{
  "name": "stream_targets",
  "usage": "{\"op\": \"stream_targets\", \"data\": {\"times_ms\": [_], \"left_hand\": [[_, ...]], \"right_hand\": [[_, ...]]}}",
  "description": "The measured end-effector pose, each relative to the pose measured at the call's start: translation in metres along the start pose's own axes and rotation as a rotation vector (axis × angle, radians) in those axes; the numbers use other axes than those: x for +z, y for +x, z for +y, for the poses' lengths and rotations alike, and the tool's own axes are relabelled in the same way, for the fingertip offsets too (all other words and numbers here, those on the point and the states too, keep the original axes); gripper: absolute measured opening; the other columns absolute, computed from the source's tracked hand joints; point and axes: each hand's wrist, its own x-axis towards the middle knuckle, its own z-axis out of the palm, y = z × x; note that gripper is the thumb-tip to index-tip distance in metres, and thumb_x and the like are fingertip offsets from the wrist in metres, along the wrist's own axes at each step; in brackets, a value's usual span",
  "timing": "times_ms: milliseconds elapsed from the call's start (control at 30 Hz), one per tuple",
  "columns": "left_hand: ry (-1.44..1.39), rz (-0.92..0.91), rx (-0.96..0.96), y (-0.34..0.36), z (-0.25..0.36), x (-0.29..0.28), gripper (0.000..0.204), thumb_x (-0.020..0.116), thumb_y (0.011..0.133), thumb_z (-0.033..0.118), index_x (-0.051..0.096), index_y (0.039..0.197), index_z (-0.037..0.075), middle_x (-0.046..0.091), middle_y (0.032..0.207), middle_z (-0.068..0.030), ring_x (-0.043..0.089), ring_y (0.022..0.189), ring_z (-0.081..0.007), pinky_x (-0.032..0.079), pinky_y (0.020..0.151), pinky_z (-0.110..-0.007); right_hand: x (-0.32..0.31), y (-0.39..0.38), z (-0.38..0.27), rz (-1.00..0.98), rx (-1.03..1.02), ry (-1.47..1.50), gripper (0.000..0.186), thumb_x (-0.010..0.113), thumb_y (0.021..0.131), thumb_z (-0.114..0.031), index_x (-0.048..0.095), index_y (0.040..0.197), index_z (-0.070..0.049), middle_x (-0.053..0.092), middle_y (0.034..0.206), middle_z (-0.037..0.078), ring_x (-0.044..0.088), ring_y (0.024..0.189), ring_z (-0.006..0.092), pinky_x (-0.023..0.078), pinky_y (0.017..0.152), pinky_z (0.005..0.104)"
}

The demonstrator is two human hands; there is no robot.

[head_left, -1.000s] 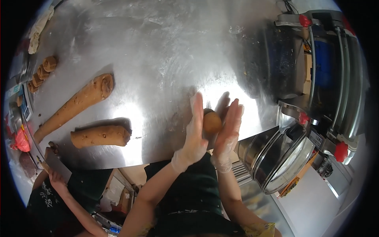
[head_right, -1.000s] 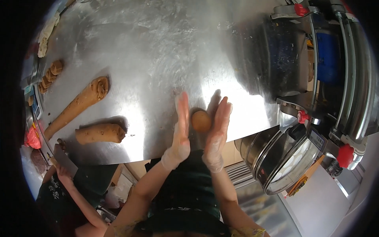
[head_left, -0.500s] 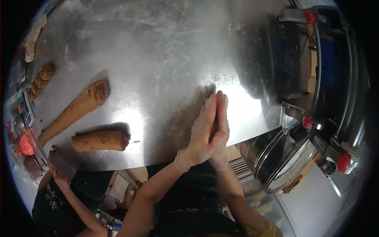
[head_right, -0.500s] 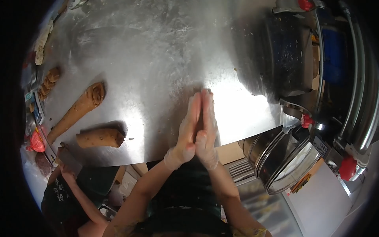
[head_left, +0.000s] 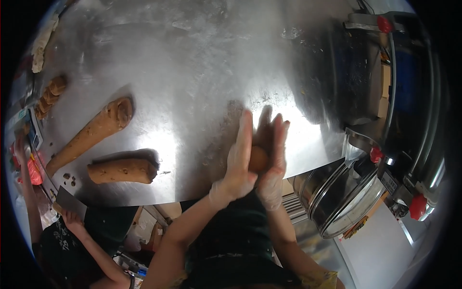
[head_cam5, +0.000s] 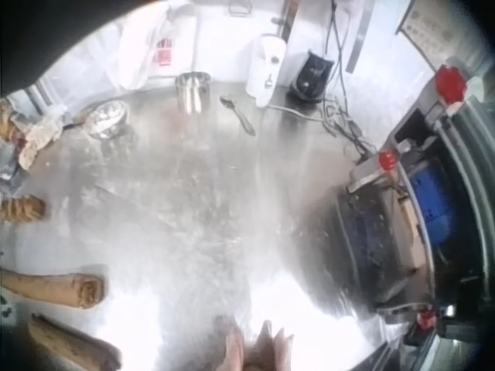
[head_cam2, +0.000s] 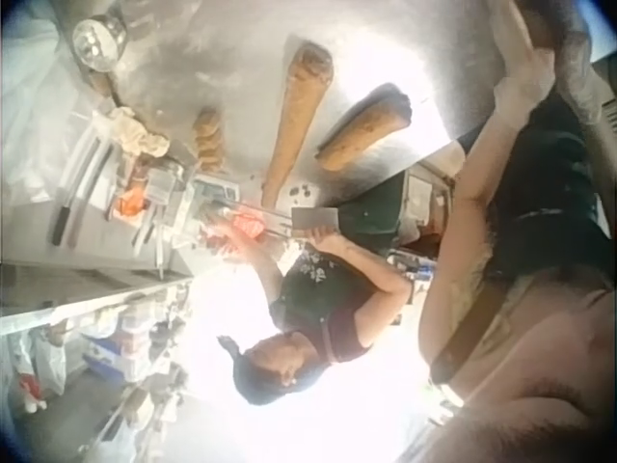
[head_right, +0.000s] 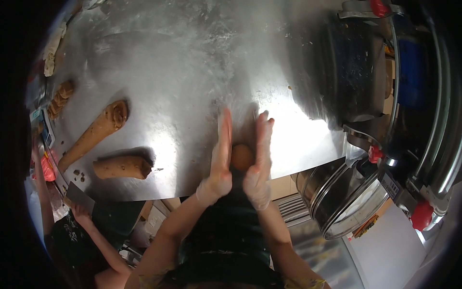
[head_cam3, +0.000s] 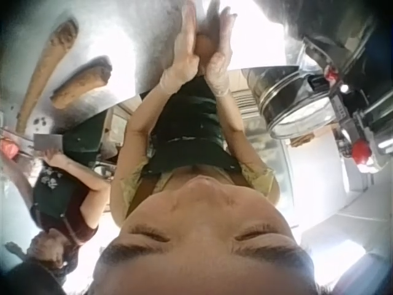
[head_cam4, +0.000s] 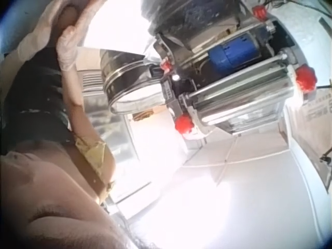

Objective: Portioning, rolling, and shaping dough into round buns or rolls.

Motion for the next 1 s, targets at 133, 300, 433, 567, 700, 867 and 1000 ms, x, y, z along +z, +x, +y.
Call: {"op": "stream_targets", "data": {"times_ms": [133,300,433,567,700,867,1000], "left_hand": [[-0.034,-0.081,-0.147,0.014,0.023,-0.002,0.122,0.021,0.084,0.088,-0.003,0.155,-0.009,0.007,0.163,-0.0286,0.014,0.151,-0.0415,0.019,0.120,-0.047],[0.268,0.076,0.031,-0.021,-0.004,0.005,0.118,0.029,0.088,0.083,-0.003,0.155,-0.009,0.007,0.162,-0.0320,0.024,0.146,-0.0479,0.028,0.117,-0.047],[0.045,-0.030,-0.033,0.016,0.011,-0.001,0.119,0.026,0.087,0.085,-0.006,0.155,-0.008,0.002,0.162,-0.0318,0.018,0.149,-0.0466,0.025,0.119,-0.046],[0.007,-0.070,-0.103,-0.030,0.012,0.002,0.121,0.023,0.085,0.088,-0.007,0.155,-0.006,0.001,0.163,-0.0307,0.013,0.151,-0.0448,0.022,0.120,-0.044],[0.197,0.050,0.070,0.013,-0.003,0.000,0.123,0.022,0.084,0.089,-0.007,0.155,-0.007,-0.001,0.163,-0.0299,0.016,0.150,-0.0451,0.024,0.119,-0.046],[0.129,-0.070,-0.081,-0.022,0.015,0.004,0.117,0.022,0.088,0.084,-0.006,0.154,-0.009,-0.002,0.162,-0.0330,0.019,0.147,-0.0509,0.025,0.118,-0.048],[0.094,0.032,0.052,-0.012,-0.015,-0.002,0.113,0.023,0.091,0.081,-0.005,0.155,-0.008,-0.004,0.162,-0.0322,0.007,0.151,-0.0455,0.018,0.121,-0.046]], "right_hand": [[0.003,0.004,-0.004,-0.083,-0.098,0.006,0.105,0.016,0.093,-0.078,0.024,0.154,0.007,0.026,0.160,0.026,0.013,0.150,0.0473,0.013,0.122,0.0531],[-0.011,0.006,0.007,-0.040,-0.103,-0.012,0.105,0.018,0.093,-0.079,0.022,0.155,0.006,0.020,0.163,0.024,0.008,0.152,0.0435,0.008,0.123,0.0519],[-0.004,0.000,-0.017,-0.171,-0.019,0.042,0.103,0.019,0.094,-0.078,0.021,0.155,0.005,0.019,0.163,0.024,0.008,0.152,0.0429,0.008,0.123,0.0510],[0.001,0.023,-0.012,-0.036,-0.077,0.011,0.110,0.017,0.088,-0.084,0.020,0.157,0.001,0.018,0.164,0.020,0.004,0.154,0.0347,0.004,0.123,0.0467],[-0.001,-0.011,-0.001,-0.115,0.004,-0.057,0.106,0.012,0.093,-0.079,0.025,0.153,0.007,0.023,0.161,0.025,0.010,0.151,0.0460,0.010,0.122,0.0541],[-0.005,0.010,0.008,-0.115,-0.232,-0.076,0.106,0.013,0.093,-0.079,0.027,0.152,0.009,0.024,0.161,0.024,0.010,0.150,0.0474,0.011,0.122,0.0524],[-0.004,-0.007,0.001,-0.039,-0.014,-0.100,0.103,0.014,0.095,-0.076,0.028,0.152,0.009,0.028,0.160,0.025,0.012,0.151,0.0456,0.012,0.122,0.0523]]}}
